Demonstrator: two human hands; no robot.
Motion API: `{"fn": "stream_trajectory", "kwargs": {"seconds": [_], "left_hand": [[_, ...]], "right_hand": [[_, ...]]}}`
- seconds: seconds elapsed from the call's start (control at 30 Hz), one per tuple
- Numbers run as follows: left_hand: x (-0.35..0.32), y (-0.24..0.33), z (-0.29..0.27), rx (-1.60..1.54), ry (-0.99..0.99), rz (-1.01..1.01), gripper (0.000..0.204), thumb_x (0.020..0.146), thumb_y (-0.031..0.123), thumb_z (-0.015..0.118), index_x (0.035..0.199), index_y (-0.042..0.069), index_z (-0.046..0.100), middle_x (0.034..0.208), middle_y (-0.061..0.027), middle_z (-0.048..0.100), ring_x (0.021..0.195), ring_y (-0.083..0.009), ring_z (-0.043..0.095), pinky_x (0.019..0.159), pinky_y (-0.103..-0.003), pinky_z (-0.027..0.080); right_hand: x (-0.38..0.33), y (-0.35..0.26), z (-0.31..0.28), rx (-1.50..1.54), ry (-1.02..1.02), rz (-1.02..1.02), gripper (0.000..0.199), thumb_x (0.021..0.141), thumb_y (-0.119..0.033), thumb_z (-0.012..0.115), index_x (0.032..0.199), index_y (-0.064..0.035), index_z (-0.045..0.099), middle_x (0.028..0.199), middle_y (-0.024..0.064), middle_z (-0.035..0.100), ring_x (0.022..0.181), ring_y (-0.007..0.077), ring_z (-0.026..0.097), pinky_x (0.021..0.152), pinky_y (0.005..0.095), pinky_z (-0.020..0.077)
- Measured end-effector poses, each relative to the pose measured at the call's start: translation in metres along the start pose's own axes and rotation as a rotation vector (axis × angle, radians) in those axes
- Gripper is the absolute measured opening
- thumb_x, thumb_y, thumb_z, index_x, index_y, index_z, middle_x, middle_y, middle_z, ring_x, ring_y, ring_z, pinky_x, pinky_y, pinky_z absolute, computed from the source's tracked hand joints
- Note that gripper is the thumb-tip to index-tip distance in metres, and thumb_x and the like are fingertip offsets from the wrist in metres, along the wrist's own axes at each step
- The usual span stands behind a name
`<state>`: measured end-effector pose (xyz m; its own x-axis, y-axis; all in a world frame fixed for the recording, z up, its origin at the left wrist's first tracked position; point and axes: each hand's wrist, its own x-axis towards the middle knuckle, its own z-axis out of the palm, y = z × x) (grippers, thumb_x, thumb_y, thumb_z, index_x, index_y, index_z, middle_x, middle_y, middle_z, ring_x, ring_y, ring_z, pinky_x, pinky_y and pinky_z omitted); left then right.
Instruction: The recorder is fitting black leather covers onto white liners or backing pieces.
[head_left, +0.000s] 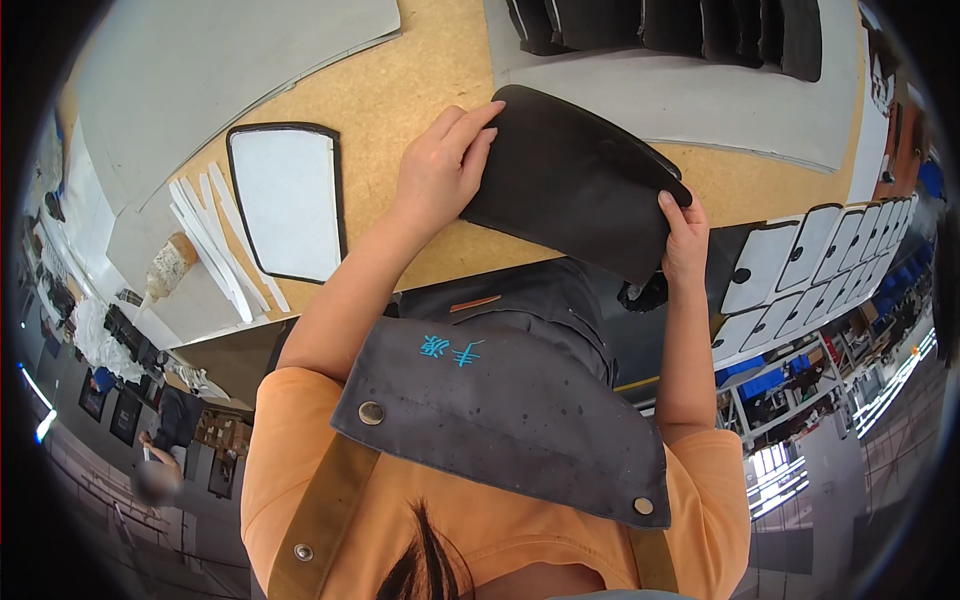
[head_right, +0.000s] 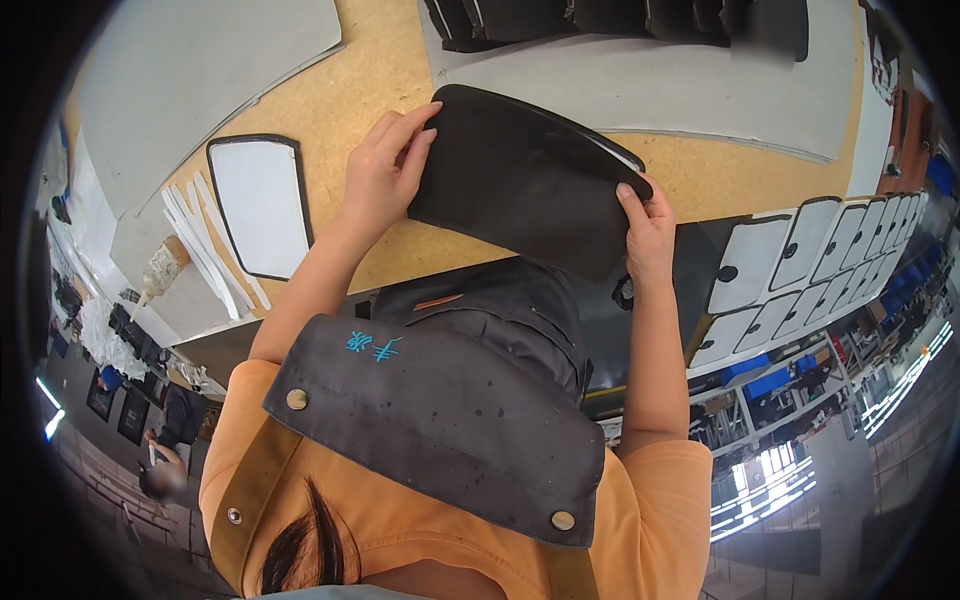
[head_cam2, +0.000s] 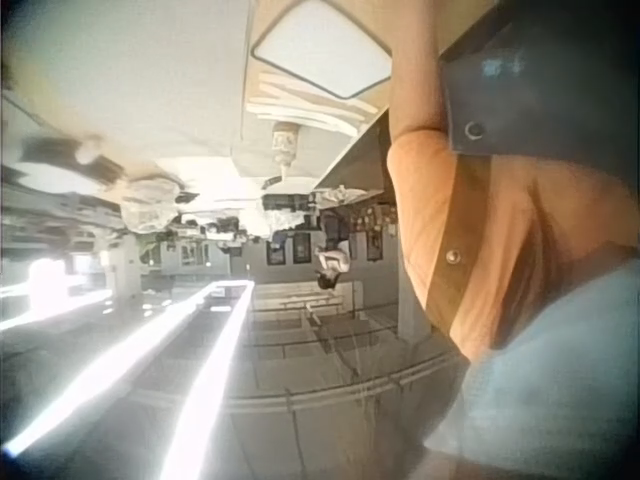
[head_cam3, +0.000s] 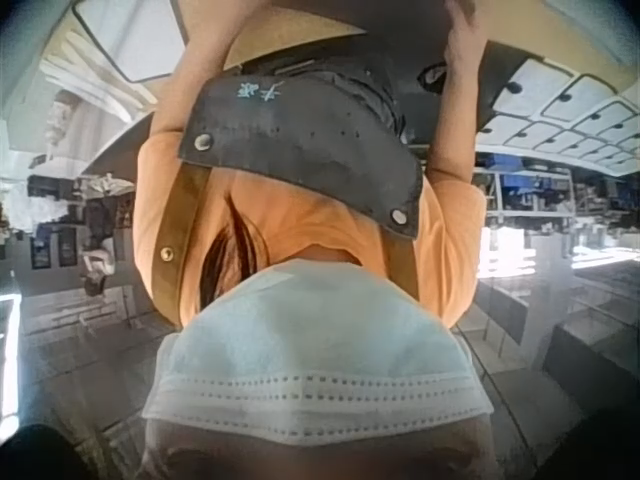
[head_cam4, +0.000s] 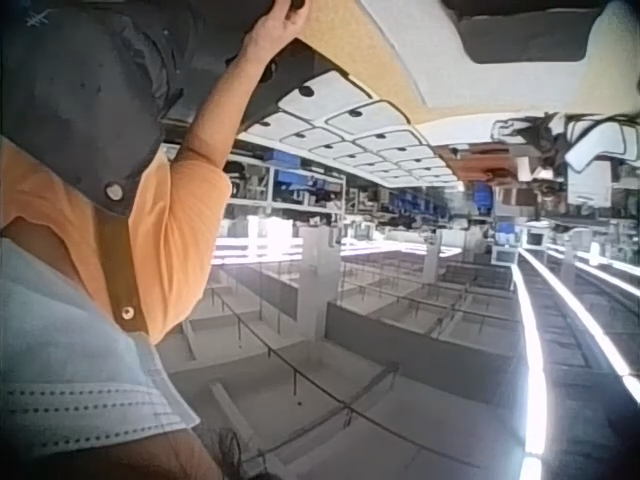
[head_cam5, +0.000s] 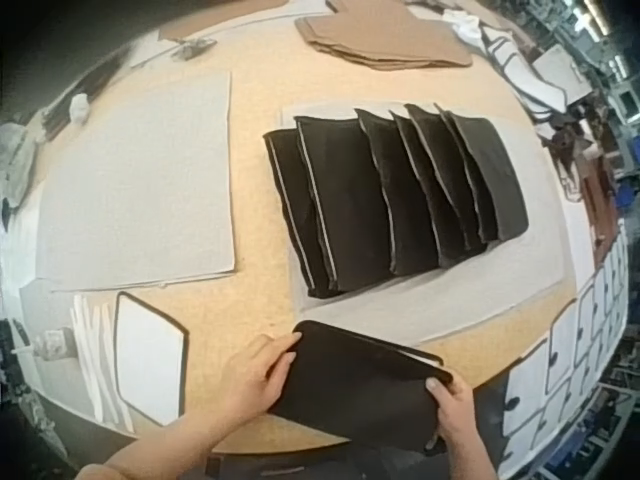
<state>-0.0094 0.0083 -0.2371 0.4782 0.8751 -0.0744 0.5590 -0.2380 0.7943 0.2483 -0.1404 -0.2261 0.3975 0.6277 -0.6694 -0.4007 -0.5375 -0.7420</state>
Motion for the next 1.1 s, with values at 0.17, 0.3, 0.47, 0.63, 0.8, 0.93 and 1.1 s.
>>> {"fn": "stream_trajectory", "kwargs": {"seconds": [0.17, 0.3, 0.47, 0.63, 0.8, 0.93, 1.1], "left_hand": [[-0.003, -0.001, 0.001, 0.007, 0.013, 0.0, 0.025, 0.082, 0.006, 0.061, 0.107, 0.007, 0.061, 0.075, -0.0069, 0.054, 0.06, -0.0211, 0.055, 0.054, -0.031, 0.046], [-0.004, -0.002, 0.003, -0.009, 0.04, 0.016, 0.029, 0.082, 0.004, 0.061, 0.111, 0.008, 0.062, 0.073, -0.0059, 0.052, 0.056, -0.0154, 0.05, 0.052, -0.027, 0.042], [-0.006, -0.004, 0.005, 0.014, 0.042, 0.018, 0.031, 0.082, 0.004, 0.062, 0.112, 0.007, 0.061, 0.075, -0.0069, 0.053, 0.059, -0.0184, 0.052, 0.053, -0.029, 0.043], [-0.006, 0.001, 0.005, 0.091, 0.017, 0.014, 0.032, 0.081, 0.004, 0.062, 0.113, 0.006, 0.06, 0.077, -0.0078, 0.053, 0.062, -0.0211, 0.053, 0.055, -0.031, 0.044], [-0.005, 0.007, 0.004, 0.19, -0.012, -0.013, 0.033, 0.082, 0.004, 0.06, 0.115, 0.007, 0.059, 0.077, -0.0083, 0.051, 0.064, -0.0226, 0.054, 0.057, -0.033, 0.045], [-0.007, 0.005, 0.003, 0.181, -0.024, -0.013, 0.034, 0.082, 0.005, 0.06, 0.116, 0.008, 0.058, 0.076, -0.0084, 0.05, 0.064, -0.0227, 0.054, 0.057, -0.034, 0.045], [-0.005, 0.005, -0.001, 0.153, -0.077, -0.013, 0.043, 0.082, 0.004, 0.06, 0.124, 0.013, 0.055, 0.075, -0.0076, 0.049, 0.062, -0.0219, 0.052, 0.057, -0.033, 0.045]], "right_hand": [[0.0, 0.001, -0.001, -0.008, 0.04, 0.013, 0.023, 0.086, -0.007, 0.058, 0.108, 0.0014, 0.057, 0.096, 0.0061, 0.063, 0.085, 0.012, 0.059, 0.077, 0.0245, 0.0464], [0.0, -0.001, -0.001, 0.011, 0.036, 0.043, 0.024, 0.086, -0.007, 0.058, 0.109, 0.0013, 0.057, 0.097, 0.0064, 0.063, 0.086, 0.0123, 0.059, 0.077, 0.0247, 0.0465], [0.0, -0.002, 0.001, 0.008, 0.06, 0.046, 0.023, 0.086, -0.008, 0.059, 0.107, 0.0009, 0.057, 0.096, 0.0068, 0.063, 0.085, 0.0129, 0.059, 0.077, 0.0252, 0.047], [-0.001, -0.004, 0.001, -0.021, 0.068, 0.05, 0.02, 0.086, -0.008, 0.058, 0.104, 0.0004, 0.058, 0.095, 0.0067, 0.063, 0.083, 0.0127, 0.059, 0.076, 0.0251, 0.0471], [-0.001, -0.005, 0.002, -0.024, 0.055, 0.044, 0.019, 0.086, -0.008, 0.058, 0.103, 0.0003, 0.059, 0.094, 0.0063, 0.063, 0.083, 0.0124, 0.059, 0.075, 0.0248, 0.0469], [-0.002, -0.005, 0.004, -0.027, 0.072, 0.05, 0.02, 0.086, -0.008, 0.059, 0.104, 0.0004, 0.059, 0.094, 0.0062, 0.063, 0.083, 0.0124, 0.059, 0.076, 0.0249, 0.0469], [-0.002, -0.005, 0.005, -0.019, 0.069, 0.046, 0.021, 0.086, -0.008, 0.059, 0.105, 0.001, 0.058, 0.095, 0.0065, 0.063, 0.083, 0.0125, 0.06, 0.076, 0.025, 0.0471]]}}
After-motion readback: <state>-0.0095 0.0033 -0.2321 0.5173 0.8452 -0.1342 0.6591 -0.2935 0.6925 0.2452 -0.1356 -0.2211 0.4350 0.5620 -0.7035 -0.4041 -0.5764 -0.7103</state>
